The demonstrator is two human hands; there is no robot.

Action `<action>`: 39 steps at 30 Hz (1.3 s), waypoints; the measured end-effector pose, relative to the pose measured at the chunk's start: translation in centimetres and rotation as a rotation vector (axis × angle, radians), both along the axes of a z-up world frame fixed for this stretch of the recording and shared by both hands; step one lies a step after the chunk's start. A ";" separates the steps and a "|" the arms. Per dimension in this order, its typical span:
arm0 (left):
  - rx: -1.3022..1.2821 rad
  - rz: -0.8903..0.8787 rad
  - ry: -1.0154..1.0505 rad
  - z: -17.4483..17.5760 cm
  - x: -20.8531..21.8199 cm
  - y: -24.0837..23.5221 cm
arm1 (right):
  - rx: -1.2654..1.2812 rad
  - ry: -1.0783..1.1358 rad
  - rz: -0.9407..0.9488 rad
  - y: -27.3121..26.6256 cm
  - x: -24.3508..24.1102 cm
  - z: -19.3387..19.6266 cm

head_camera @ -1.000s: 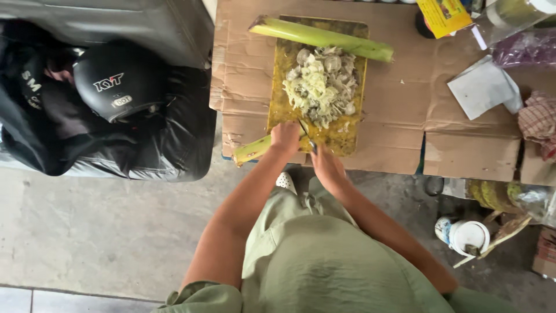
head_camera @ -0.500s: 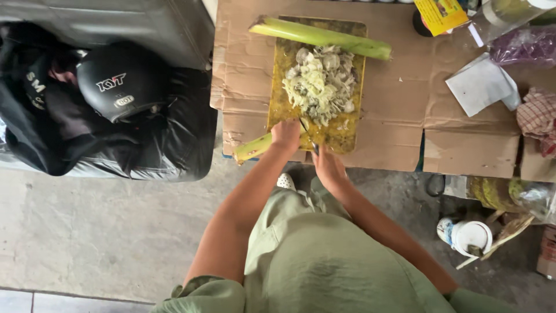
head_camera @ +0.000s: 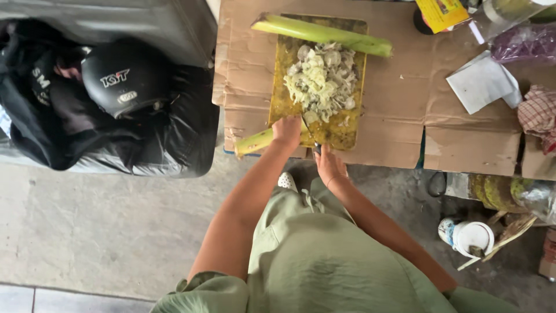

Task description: The person chops a stalk of celery on a yellow cutting board using a knife. The chopped pieces accumulate on the board as the person continues to slice the vegetable into smaller segments.

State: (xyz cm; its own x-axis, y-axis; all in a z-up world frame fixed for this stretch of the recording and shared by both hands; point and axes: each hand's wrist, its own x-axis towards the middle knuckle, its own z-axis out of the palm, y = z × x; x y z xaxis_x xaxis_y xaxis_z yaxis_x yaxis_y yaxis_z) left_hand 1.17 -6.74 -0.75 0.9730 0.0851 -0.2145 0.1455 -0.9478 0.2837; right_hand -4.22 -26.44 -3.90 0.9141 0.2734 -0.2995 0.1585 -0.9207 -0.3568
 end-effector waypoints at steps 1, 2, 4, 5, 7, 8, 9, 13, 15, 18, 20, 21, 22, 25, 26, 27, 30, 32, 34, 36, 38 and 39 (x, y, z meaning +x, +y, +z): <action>0.011 0.009 0.034 -0.2 -0.1 -0.4 | -0.012 0.028 -0.013 -0.1 -0.3 0.0; 0.028 0.017 0.062 -0.2 0.3 -0.5 | -0.018 0.050 -0.027 0.1 -0.3 0.0; 0.038 0.017 0.076 -0.3 0.7 -0.3 | 0.016 0.032 -0.025 0.5 0.1 0.3; 0.030 0.009 0.061 -0.4 0.7 0.0 | 0.056 -0.008 -0.009 0.7 0.7 0.4; 0.015 -0.003 0.036 -1.0 0.2 -0.3 | 0.069 -0.019 -0.017 1.0 1.1 0.3; 0.015 -0.005 0.020 -1.2 0.0 -0.2 | 0.050 0.006 -0.040 1.8 1.6 -0.1; 0.014 -0.007 0.005 -1.3 -0.1 -0.2 | 0.030 0.030 -0.064 2.1 1.6 -0.3; 0.019 -0.024 -0.018 -0.8 0.2 0.2 | 0.073 0.018 -0.047 -0.4 -0.1 0.4; -0.010 -0.024 -0.038 -0.7 -0.1 0.1 | 0.062 0.100 -0.049 -2.6 -1.8 1.1; 0.004 -0.027 0.005 -0.4 -0.3 0.0 | 0.229 0.089 -0.061 -3.2 -1.5 1.9; -0.011 -0.008 0.039 -0.2 -0.1 0.0 | 0.297 0.051 -0.046 -2.9 -0.9 3.0; -0.021 0.001 0.058 -0.2 -0.1 -0.1 | 0.329 0.033 -0.038 -2.7 -0.7 3.7; -0.020 0.001 0.048 -0.1 -0.1 -0.1 | 0.307 0.039 -0.031 -2.3 -0.5 4.5; -0.014 0.005 0.032 0.1 -0.2 -0.2 | 0.236 0.061 -0.023 -0.7 -0.6 6.8; -0.010 0.009 0.036 0.2 -0.2 -0.2 | 0.210 0.074 -0.028 -0.2 -0.7 7.4; -0.005 0.013 0.041 0.4 -0.2 -0.3 | 0.185 0.088 -0.032 0.1 -0.7 7.8; -0.010 0.005 0.081 0.7 -0.3 -0.2 | 0.133 0.129 -0.014 0.5 -0.8 8.1; -0.024 0.012 0.058 0.8 -0.3 -0.1 | 0.123 0.110 -0.016 0.5 -0.8 7.7; -0.034 0.021 0.055 0.8 -0.1 -0.1 | 0.138 0.100 -0.005 0.4 -0.7 7.4; -0.039 0.036 0.077 0.6 0.0 -0.2 | 0.180 0.104 0.023 0.0 -0.7 7.3; -0.021 0.042 0.082 0.3 0.1 -0.4 | 0.229 0.064 0.041 -0.6 -0.7 7.5; -0.013 0.043 0.084 0.3 0.2 -0.4 | 0.253 0.044 0.048 -0.6 -0.7 7.7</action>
